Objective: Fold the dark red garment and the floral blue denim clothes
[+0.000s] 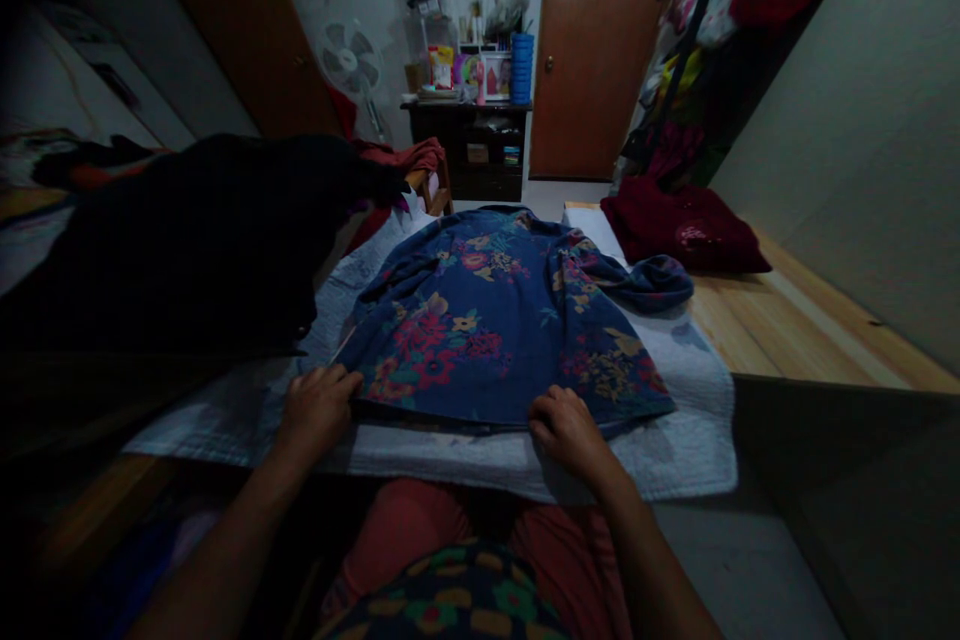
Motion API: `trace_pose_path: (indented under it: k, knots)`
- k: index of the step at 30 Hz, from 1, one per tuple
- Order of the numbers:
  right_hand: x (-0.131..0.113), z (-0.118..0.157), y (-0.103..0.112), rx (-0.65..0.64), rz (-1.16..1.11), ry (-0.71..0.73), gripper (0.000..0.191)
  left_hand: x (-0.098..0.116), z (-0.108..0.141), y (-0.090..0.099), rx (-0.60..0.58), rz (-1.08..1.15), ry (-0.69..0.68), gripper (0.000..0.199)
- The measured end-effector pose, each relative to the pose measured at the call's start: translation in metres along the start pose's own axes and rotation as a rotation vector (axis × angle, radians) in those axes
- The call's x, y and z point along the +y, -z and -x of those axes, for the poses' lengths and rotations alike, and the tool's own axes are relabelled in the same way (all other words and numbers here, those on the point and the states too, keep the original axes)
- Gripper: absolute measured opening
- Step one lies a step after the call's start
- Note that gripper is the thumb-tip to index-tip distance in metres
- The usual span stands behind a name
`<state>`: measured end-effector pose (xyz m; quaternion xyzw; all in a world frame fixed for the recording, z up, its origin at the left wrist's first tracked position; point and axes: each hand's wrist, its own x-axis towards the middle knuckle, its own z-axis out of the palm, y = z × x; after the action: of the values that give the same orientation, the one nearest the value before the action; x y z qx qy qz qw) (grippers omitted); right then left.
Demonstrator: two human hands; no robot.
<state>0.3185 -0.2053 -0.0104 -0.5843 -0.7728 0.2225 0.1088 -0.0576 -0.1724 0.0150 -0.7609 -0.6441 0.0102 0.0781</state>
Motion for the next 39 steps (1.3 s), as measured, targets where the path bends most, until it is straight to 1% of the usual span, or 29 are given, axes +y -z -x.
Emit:
trace_pose_path:
  k: [3,5,7,9,10,12,14,16,19,25,28,31,36,39]
  knots:
    - [-0.003,0.002,0.001,0.008,0.006,-0.014,0.017,0.006,0.002,-0.002,-0.064,-0.016,-0.006,0.032]
    - [-0.006,0.002,0.002,0.003,0.01,-0.021,0.017,0.016,0.002,-0.001,-0.073,0.022,-0.032,0.033]
    - [-0.008,0.002,0.002,0.006,0.014,-0.024,0.017,0.032,0.002,0.002,-0.079,0.135,-0.127,0.036]
    - [-0.009,0.0,0.001,0.007,0.027,-0.029,0.016,0.053,0.002,0.004,-0.101,0.309,-0.281,0.039]
    - [-0.01,-0.001,0.0,0.006,0.038,-0.034,0.016,0.064,0.002,0.004,-0.111,0.394,-0.354,0.037]
    - [-0.01,-0.004,-0.003,0.004,0.056,-0.043,0.016,0.085,0.002,0.001,-0.136,0.505,-0.455,0.03]
    - [-0.009,-0.006,-0.006,0.009,0.061,-0.048,0.017,0.102,0.0,-0.003,-0.151,0.553,-0.499,0.027]
    - [-0.007,-0.007,-0.007,0.013,0.057,-0.052,0.017,0.113,-0.003,-0.008,-0.157,0.57,-0.515,0.026]
    - [-0.006,-0.007,-0.004,0.003,0.024,-0.035,0.017,0.118,-0.009,-0.012,-0.174,0.586,-0.526,0.025]
    - [-0.009,0.001,0.007,-0.052,-0.049,0.087,0.014,0.112,-0.013,-0.017,-0.203,0.671,-0.528,0.022]
    - [-0.011,0.003,0.008,-0.071,-0.044,0.09,0.015,0.112,-0.013,-0.019,-0.199,0.694,-0.512,0.019]
    - [-0.01,0.003,0.007,-0.075,-0.054,0.073,0.014,0.117,-0.015,-0.023,-0.185,0.674,-0.504,0.012]
    - [-0.007,0.004,0.003,-0.037,-0.101,0.041,0.012,0.124,-0.015,-0.023,-0.151,0.538,-0.504,0.013]
    - [-0.001,0.008,0.006,0.034,-0.17,0.048,0.01,0.123,-0.013,-0.017,-0.147,0.492,-0.525,0.014]
